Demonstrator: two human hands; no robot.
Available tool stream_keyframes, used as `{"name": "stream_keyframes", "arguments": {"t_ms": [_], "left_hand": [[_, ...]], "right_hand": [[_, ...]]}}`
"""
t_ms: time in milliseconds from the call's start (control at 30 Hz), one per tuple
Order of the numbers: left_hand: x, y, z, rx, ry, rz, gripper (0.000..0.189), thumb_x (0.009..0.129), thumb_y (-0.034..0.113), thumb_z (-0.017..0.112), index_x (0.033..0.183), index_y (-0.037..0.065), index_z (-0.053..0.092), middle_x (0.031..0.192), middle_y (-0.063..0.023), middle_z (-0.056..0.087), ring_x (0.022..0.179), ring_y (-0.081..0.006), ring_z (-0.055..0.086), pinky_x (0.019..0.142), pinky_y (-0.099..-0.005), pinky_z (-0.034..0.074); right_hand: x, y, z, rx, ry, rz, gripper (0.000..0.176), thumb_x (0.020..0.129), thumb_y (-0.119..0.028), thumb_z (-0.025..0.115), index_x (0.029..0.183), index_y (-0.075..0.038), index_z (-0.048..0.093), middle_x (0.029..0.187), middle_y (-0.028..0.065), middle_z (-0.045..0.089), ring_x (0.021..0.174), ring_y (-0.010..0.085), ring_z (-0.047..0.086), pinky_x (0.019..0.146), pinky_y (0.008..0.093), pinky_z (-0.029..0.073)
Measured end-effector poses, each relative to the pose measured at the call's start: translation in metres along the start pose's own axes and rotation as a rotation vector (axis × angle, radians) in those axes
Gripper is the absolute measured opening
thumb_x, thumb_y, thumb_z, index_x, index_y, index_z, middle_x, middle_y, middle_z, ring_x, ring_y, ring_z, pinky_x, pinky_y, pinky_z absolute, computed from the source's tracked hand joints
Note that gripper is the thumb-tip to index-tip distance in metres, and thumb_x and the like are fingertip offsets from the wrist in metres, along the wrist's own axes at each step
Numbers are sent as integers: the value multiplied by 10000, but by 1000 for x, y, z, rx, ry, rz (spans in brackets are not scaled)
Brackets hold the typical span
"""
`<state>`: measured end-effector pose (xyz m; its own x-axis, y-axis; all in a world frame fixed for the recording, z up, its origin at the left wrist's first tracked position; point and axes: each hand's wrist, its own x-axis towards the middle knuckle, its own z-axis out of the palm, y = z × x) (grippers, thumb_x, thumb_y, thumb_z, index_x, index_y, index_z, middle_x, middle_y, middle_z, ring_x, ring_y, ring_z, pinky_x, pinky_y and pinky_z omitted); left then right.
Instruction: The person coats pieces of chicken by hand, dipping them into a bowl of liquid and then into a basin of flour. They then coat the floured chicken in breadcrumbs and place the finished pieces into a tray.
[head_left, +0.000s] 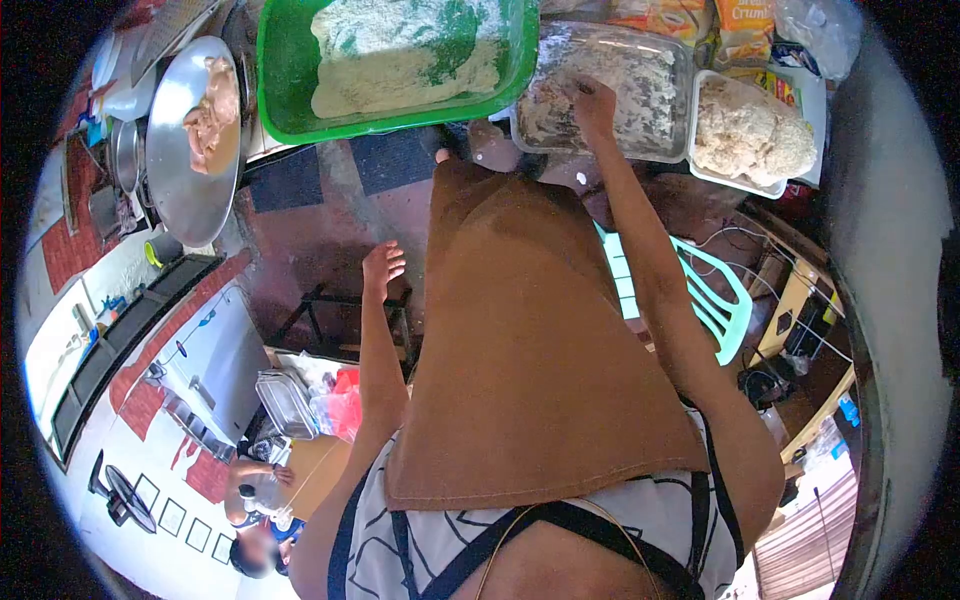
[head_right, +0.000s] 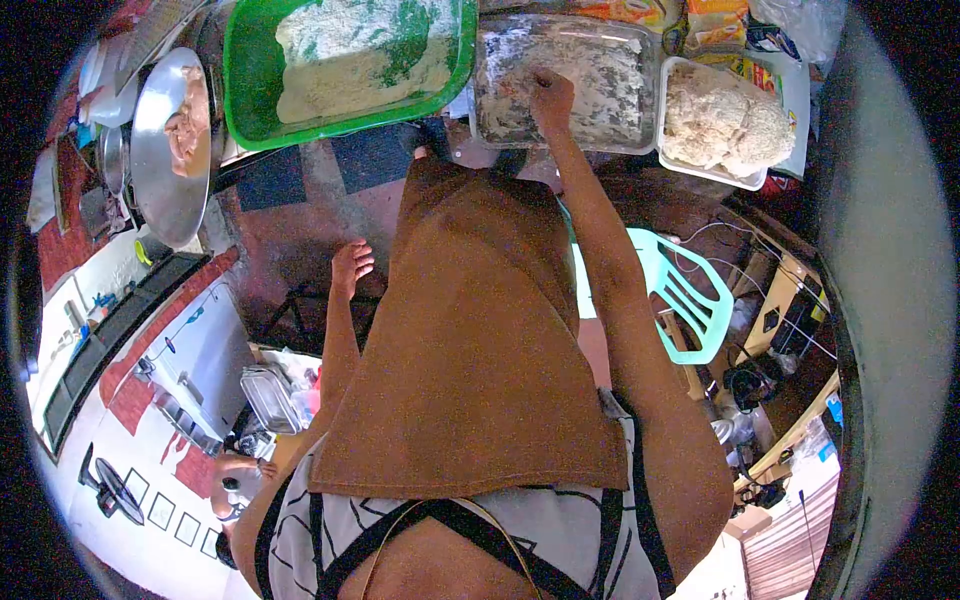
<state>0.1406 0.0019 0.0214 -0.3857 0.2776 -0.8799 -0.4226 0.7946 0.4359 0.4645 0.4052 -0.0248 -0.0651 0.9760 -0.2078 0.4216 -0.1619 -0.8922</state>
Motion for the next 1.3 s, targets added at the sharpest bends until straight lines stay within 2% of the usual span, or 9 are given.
{"name": "stream_keyframes", "arguments": {"t_ms": [133, 200, 433, 500, 733, 800, 867, 1000, 1300], "left_hand": [[0, 1, 0, 0, -10, -10, 320, 917, 267, 499, 1147, 53, 561, 1018, -94, 628, 777, -183, 629, 671, -301, 534], [4, 1, -1, 16, 5, -5, 314, 919, 262, 492, 1142, 52, 563, 1016, -91, 629, 773, -184, 630, 669, -301, 535], [0, 15, 4, 39, 11, -5, 340, 924, 270, 473, 1163, 47, 569, 1032, -105, 631, 793, -199, 637, 686, -319, 537], [3, 14, 3, 43, -7, 3, 348, 910, 275, 488, 1163, 47, 562, 1018, -93, 635, 790, -197, 639, 689, -317, 536], [3, 9, 5, 42, -5, 8, 375, 905, 287, 496, 1176, 36, 562, 1042, -117, 628, 808, -207, 635, 712, -327, 533], [3, 7, 4, 51, -14, 21, 386, 914, 290, 471, 1185, 31, 564, 1066, -132, 621, 829, -213, 631, 726, -332, 531], [1, 8, 4, 16, -19, 27, 353, 892, 270, 549, 1155, 35, 566, 1020, -105, 633, 812, -206, 646, 706, -320, 543], [1, 6, 4, -16, -22, 22, 343, 899, 254, 546, 1159, 32, 564, 1021, -107, 632, 821, -207, 649, 702, -310, 547], [-5, 13, 11, 29, 42, -32, 335, 928, 244, 476, 1164, 26, 571, 1041, -130, 625, 810, -206, 630, 695, -313, 537]], "right_hand": [[-2, 1, -2, 9, 65, -94, 227, 781, -81, 658, 978, 30, 675, 889, 129, 692, 777, 172, 634, 695, 300, 488], [-7, -8, -4, 25, 64, -44, 194, 754, -15, 616, 933, 21, 684, 866, 156, 691, 780, 231, 672, 721, 321, 520], [-14, -23, -8, 234, 28, 58, 176, 747, 23, 639, 920, 45, 669, 834, 98, 690, 750, 180, 642, 696, 297, 510], [-13, -21, -9, 280, -10, 40, 303, 729, -105, 742, 980, 44, 663, 932, 117, 677, 797, 178, 621, 731, 290, 490], [-10, -11, -12, 180, -75, 57, 313, 726, -102, 738, 990, 44, 657, 941, 118, 672, 839, 177, 616, 758, 294, 485], [-6, 1, -7, 52, -49, -58, 290, 741, -86, 711, 993, 45, 655, 942, 119, 672, 850, 171, 612, 780, 294, 478], [-11, -4, -6, 111, -43, -86, 265, 740, -100, 704, 961, 37, 657, 886, 126, 674, 800, 186, 624, 741, 313, 486], [-8, 3, 4, 135, -30, -218, 273, 736, -129, 704, 952, 28, 652, 829, 127, 670, 761, 217, 639, 694, 330, 498], [-14, -27, 2, -66, 41, -329, 287, 738, -178, 735, 972, -27, 665, 809, 121, 672, 732, 234, 654, 678, 336, 520]]}}
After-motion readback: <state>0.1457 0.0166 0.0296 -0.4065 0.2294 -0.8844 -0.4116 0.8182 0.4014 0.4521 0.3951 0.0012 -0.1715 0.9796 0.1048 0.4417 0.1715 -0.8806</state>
